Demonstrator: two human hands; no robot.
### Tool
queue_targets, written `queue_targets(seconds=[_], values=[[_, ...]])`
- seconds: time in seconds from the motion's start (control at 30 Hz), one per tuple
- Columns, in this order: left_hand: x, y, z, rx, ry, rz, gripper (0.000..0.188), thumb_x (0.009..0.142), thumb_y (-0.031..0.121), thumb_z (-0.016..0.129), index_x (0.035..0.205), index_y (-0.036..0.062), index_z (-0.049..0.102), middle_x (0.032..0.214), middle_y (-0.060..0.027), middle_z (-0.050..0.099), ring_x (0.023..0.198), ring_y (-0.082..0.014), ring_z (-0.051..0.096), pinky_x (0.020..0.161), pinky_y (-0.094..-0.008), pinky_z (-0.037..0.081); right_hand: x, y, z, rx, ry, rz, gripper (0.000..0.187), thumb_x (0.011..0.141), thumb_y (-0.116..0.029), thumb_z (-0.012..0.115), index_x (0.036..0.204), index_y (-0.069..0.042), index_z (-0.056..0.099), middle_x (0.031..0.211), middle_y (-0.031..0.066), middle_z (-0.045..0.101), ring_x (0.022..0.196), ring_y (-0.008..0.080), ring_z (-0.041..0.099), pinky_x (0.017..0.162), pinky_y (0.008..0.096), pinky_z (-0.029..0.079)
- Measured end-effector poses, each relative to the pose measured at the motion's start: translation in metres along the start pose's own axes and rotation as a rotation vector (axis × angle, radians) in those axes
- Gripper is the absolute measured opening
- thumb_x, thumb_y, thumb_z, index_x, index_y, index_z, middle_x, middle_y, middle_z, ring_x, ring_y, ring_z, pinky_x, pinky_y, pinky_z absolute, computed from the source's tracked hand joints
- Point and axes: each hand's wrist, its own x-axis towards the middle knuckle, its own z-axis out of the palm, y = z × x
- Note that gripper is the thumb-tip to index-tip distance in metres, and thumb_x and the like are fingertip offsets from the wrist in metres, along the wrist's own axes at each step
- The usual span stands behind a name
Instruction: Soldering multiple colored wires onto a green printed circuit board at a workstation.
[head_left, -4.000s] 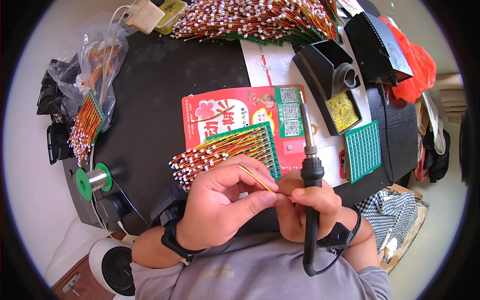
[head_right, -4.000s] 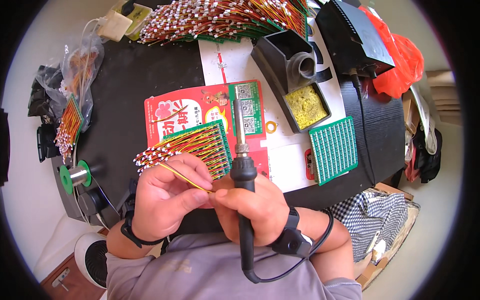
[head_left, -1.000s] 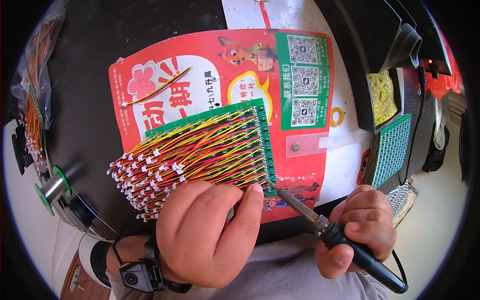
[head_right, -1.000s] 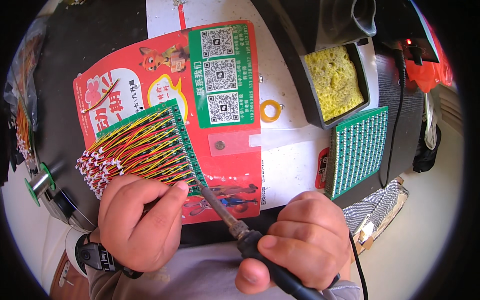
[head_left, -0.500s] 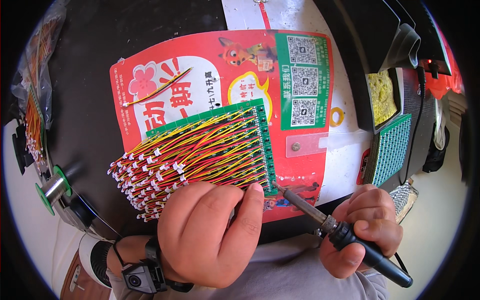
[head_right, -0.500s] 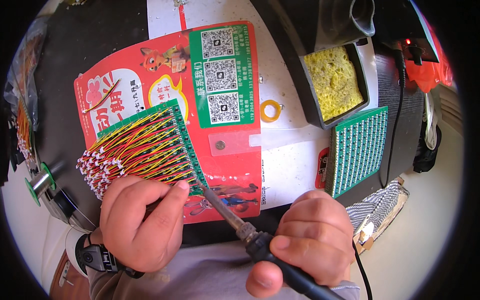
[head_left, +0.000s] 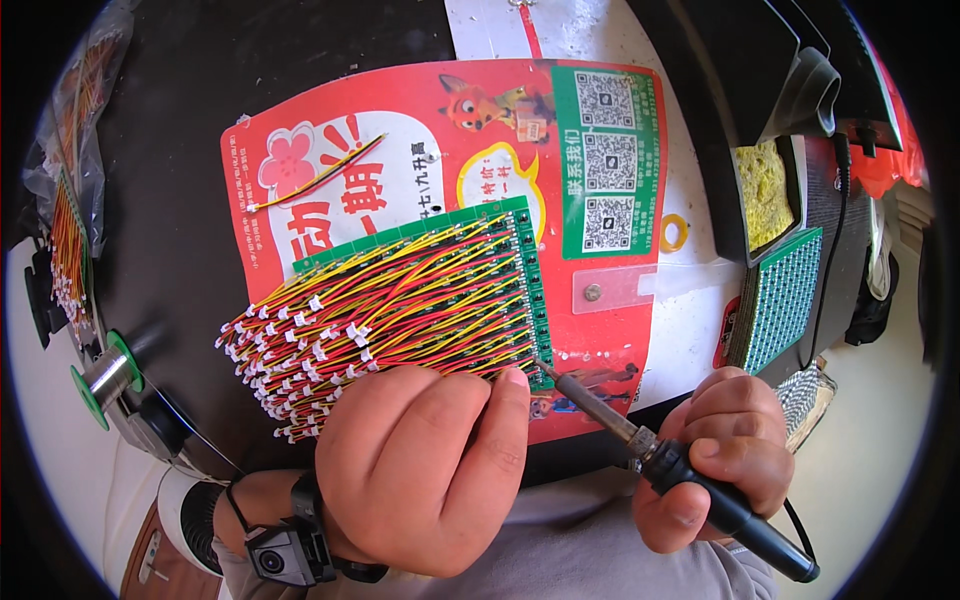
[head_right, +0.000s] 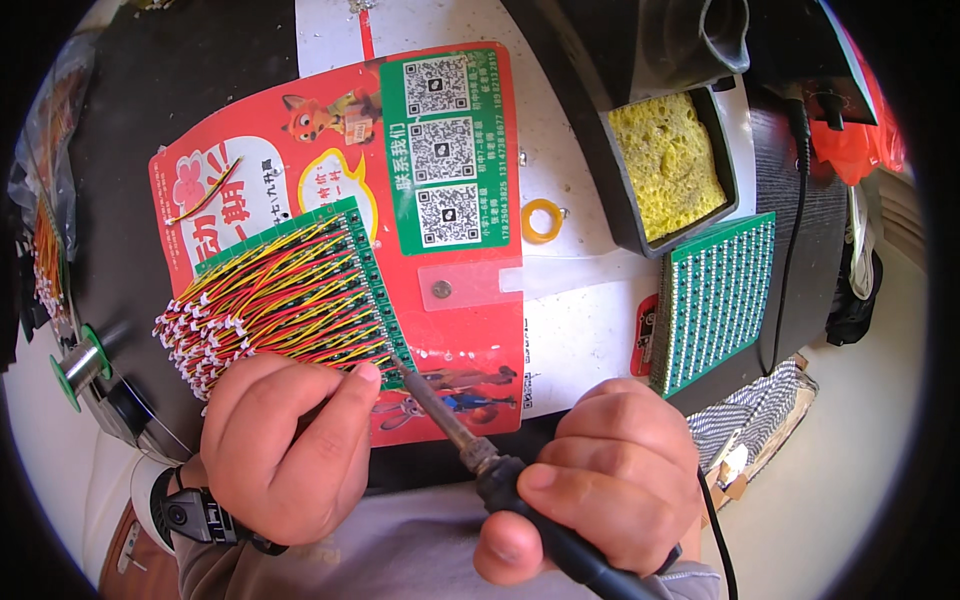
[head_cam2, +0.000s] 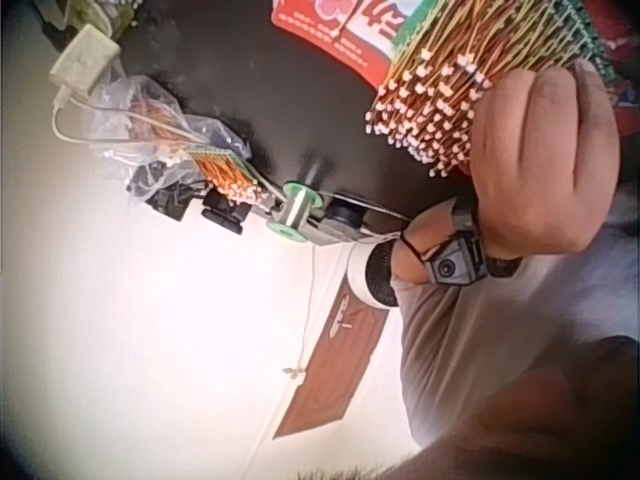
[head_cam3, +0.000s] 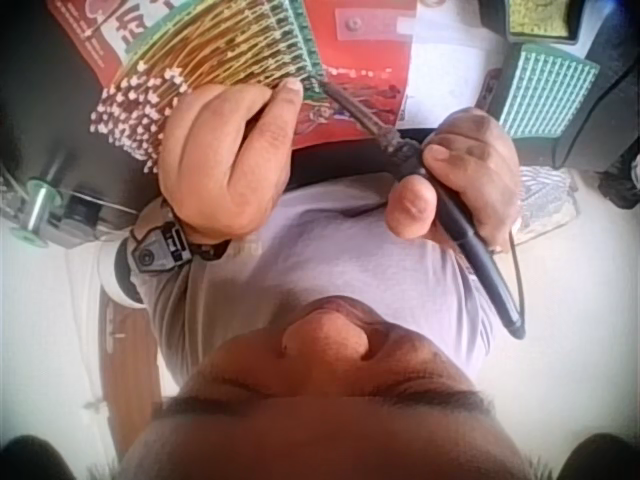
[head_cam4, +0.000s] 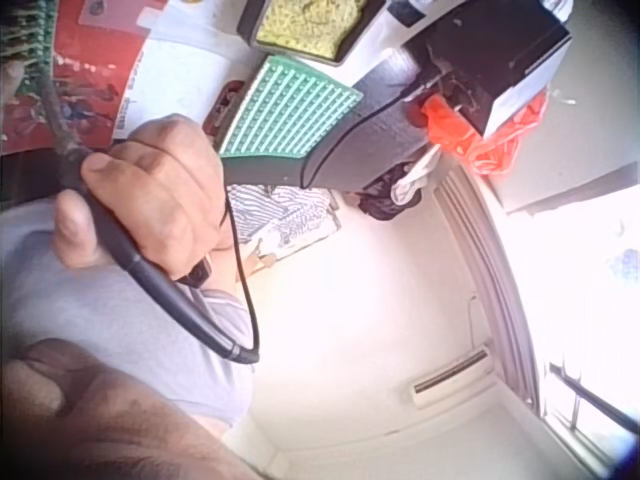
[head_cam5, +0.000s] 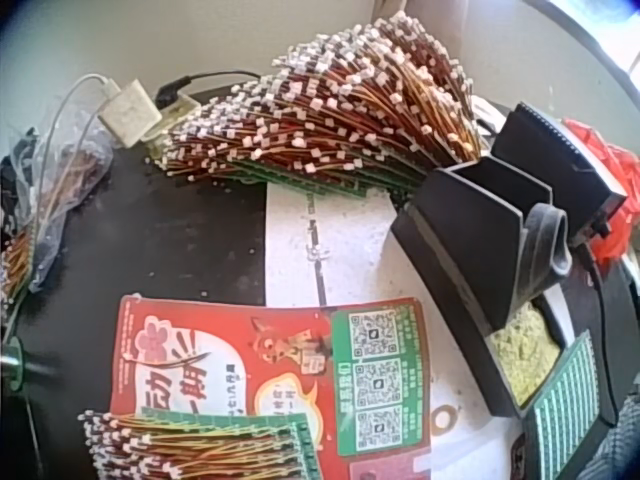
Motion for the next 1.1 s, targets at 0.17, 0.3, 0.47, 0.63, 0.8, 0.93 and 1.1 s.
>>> queue_targets(seconds=[0.17,0.3,0.47,0.63,0.8,0.93,1.1], values=[[0.002,0.000,-0.002,-0.007,-0.014,0.011,0.030,0.065,-0.011,0.076,0.095,-0.0071,0.071,0.075,-0.0102,0.059,0.060,-0.0246,0.055,0.051,-0.0336,0.044,-0.001,-0.001,0.007,-0.020,0.076,-0.008,0.033,0.091,-0.034,0.066,0.088,-0.005,0.052,0.057,-0.0001,0.042,0.049,0.0117,0.041,0.043,0.0274,0.027],[0.002,-0.001,-0.002,-0.007,-0.019,0.006,0.030,0.065,-0.011,0.075,0.095,-0.0079,0.071,0.075,-0.0105,0.059,0.060,-0.0246,0.055,0.051,-0.0336,0.044,-0.001,0.000,0.007,-0.012,0.057,-0.014,0.033,0.090,-0.034,0.066,0.088,-0.005,0.052,0.057,-0.0001,0.042,0.049,0.0116,0.041,0.043,0.0277,0.027],[0.002,0.000,-0.002,0.001,-0.022,0.005,0.030,0.066,-0.011,0.075,0.095,-0.0080,0.071,0.074,-0.0104,0.058,0.060,-0.0246,0.054,0.051,-0.0337,0.044,-0.003,0.000,0.007,-0.015,0.050,-0.024,0.033,0.090,-0.035,0.066,0.089,-0.005,0.052,0.058,-0.0002,0.043,0.051,0.0114,0.041,0.044,0.0275,0.028],[0.002,0.000,0.001,0.008,-0.003,0.010,0.029,0.065,-0.010,0.076,0.094,-0.0078,0.072,0.073,-0.0105,0.058,0.059,-0.0249,0.054,0.051,-0.0338,0.044,-0.003,-0.003,-0.005,0.070,-0.008,0.058,0.032,0.093,-0.036,0.063,0.092,-0.007,0.050,0.061,0.0009,0.044,0.055,0.0121,0.041,0.047,0.0276,0.029],[0.002,0.002,-0.001,0.019,0.000,-0.012,0.029,0.064,-0.011,0.076,0.092,-0.0077,0.072,0.074,-0.0110,0.059,0.060,-0.0253,0.055,0.052,-0.0340,0.044,-0.001,-0.005,-0.003,0.046,0.008,0.062,0.032,0.093,-0.036,0.063,0.091,-0.007,0.051,0.061,0.0009,0.043,0.055,0.0123,0.040,0.046,0.0277,0.028],[-0.001,-0.003,0.001,0.066,-0.007,0.035,0.024,0.067,0.006,0.070,0.089,-0.0035,0.073,0.080,-0.0090,0.060,0.070,-0.0235,0.058,0.051,-0.0315,0.047,-0.004,-0.003,0.002,0.041,0.067,0.048,0.031,0.093,-0.035,0.063,0.091,-0.007,0.051,0.061,0.0009,0.043,0.054,0.0122,0.041,0.045,0.0274,0.028],[-0.003,-0.001,0.005,0.038,0.081,0.024,0.024,0.068,0.005,0.073,0.090,-0.0035,0.072,0.083,-0.0098,0.062,0.071,-0.0245,0.058,0.052,-0.0323,0.046,-0.005,-0.002,0.005,0.038,0.133,0.033,0.031,0.093,-0.034,0.064,0.091,-0.006,0.051,0.061,0.0012,0.043,0.054,0.0122,0.042,0.044,0.0270,0.029]])
